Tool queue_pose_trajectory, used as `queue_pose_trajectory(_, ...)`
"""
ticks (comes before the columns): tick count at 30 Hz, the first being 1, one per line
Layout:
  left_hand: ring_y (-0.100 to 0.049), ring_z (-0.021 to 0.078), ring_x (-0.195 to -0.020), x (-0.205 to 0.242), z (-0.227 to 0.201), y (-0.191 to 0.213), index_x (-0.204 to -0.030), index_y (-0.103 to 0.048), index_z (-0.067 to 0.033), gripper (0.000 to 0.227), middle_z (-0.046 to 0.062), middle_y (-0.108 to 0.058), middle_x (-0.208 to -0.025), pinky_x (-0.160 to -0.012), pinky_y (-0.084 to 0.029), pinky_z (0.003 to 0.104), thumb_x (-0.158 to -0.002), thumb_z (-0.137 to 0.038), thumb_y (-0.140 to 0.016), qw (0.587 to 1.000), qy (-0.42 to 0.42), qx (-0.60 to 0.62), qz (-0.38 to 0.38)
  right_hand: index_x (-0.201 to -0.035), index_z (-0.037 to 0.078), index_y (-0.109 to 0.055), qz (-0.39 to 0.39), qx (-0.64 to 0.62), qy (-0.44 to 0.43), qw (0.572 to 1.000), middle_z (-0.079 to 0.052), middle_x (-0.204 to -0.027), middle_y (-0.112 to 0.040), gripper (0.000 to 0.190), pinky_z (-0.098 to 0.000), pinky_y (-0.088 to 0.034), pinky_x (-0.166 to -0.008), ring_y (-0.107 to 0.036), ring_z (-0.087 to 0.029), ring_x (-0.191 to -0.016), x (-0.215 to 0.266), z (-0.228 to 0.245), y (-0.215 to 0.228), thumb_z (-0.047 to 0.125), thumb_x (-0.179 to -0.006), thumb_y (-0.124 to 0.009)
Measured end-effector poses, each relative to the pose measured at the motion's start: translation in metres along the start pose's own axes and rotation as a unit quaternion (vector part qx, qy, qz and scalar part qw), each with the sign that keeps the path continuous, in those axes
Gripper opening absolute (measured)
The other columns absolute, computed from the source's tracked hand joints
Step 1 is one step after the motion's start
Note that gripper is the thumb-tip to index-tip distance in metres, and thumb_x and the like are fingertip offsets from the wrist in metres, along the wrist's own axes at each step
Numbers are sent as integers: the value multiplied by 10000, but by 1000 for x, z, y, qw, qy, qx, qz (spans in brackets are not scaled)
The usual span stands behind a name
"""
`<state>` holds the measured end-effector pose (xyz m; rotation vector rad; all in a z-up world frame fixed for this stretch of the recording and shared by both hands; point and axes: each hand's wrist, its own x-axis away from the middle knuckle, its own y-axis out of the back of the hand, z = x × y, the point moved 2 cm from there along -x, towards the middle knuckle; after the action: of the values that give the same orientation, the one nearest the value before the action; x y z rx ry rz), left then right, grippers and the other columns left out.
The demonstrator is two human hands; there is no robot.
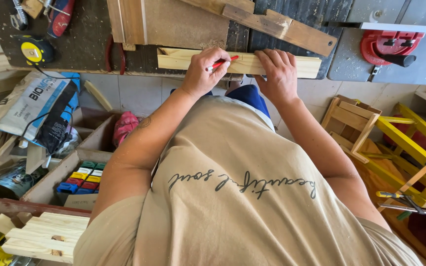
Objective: Marking cut lines on wooden boards using a pencil and guides on a table saw surface.
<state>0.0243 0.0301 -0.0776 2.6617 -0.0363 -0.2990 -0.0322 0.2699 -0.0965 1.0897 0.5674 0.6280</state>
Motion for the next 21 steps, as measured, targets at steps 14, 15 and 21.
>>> queue_pose_trajectory(14, -693, 331, -1038, 57, -23, 35, -1170, -704, -74, 297, 133, -761, -1048, -891, -548, 446, -929, -210, -812, 978, 47, -182, -88, -1260, 91, -736, -2, -111, 67, 992, -106, -1122, -731, 595, -458, -474, -846, -679, -341, -1006, 26, -12, 13, 237, -714, -922)
queue_pose_trajectory(15, -690, 309, -1121, 75, -18, 33, -1205, -718, -161, 555, 94, -755, -1067, -956, -521, 451, -767, -404, -957, 963, 79, -244, -81, -1225, 94, -757, 8, -154, 76, 985, -102, -1067, -722, 579, -449, -470, -841, -685, -332, -989, 19, -10, 14, 230, -689, -927)
queue_pose_trajectory(21, -663, 353, -1218, 144, -63, 16, -1330, -624, -139, 710, 159, -724, -1253, -1143, -363, 595, -713, -258, -954, 912, 248, -327, 19, -1249, 100, -755, 73, -188, 215, 956, -93, -1103, -735, 633, -450, -501, -867, -698, -351, -998, -10, 24, 23, 158, -649, -948)
